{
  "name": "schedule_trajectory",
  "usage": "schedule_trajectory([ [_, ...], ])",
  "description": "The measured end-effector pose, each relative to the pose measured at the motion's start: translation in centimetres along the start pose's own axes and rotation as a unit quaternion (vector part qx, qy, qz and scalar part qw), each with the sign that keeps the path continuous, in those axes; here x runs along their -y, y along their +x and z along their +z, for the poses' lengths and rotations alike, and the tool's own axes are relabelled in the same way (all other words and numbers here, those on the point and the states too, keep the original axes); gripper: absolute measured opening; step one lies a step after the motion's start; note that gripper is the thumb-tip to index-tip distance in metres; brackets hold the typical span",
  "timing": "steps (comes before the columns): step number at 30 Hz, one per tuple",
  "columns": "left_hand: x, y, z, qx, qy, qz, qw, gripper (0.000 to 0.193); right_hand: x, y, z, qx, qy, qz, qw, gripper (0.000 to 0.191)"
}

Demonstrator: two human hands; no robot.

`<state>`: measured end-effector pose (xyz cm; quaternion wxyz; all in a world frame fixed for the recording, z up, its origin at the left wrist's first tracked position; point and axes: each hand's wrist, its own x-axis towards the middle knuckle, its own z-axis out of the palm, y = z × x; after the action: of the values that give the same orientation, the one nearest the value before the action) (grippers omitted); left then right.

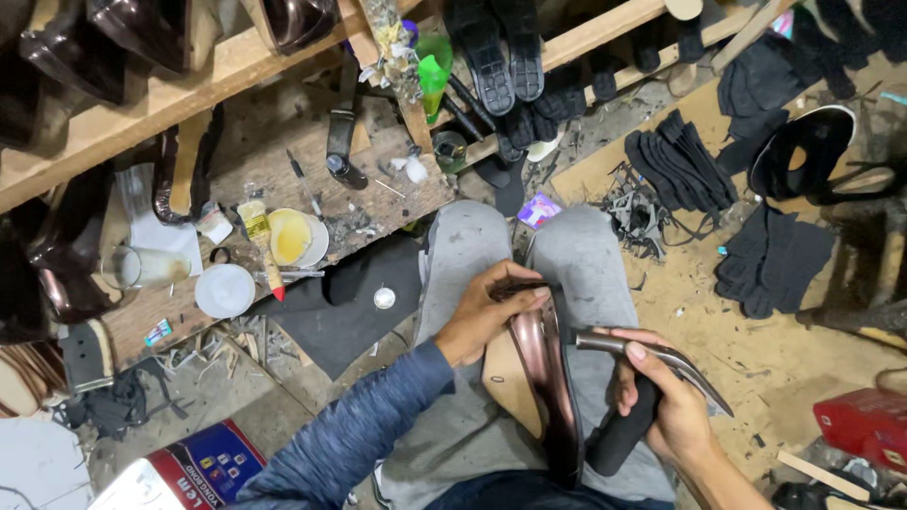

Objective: The person sits on the floor holding a brown shoe on their lap and uses a curved hand tool to trim and scrape the edge of the shoe sole, working around the shoe. They then pick at the trimmed edge by hand, turn the shoe over, and place it on a wooden rack with other finished shoes.

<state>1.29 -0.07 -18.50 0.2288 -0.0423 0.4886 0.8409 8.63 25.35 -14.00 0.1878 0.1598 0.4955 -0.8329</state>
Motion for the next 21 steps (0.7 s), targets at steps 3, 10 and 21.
schedule_trajectory([
  [3, 0.6, 0.7, -0.5, -0.012, 0.046, -0.008, 0.999, 0.031, -0.1, 0.4, 0.1, -0.021, -0.002, 0.001, 1.0, 0.038],
  [10, 0.2, 1.0, -0.8, -0.012, 0.016, -0.023, 1.0, 0.032, 0.1, 0.8, 1.3, -0.045, -0.064, 0.004, 0.997, 0.036],
  [21, -0.8, 2.2, -1.3, 0.004, 0.014, -0.025, 1.0, 0.029, 6.1, 4.3, 2.8, -0.009, -0.427, 0.092, 0.899, 0.031],
])
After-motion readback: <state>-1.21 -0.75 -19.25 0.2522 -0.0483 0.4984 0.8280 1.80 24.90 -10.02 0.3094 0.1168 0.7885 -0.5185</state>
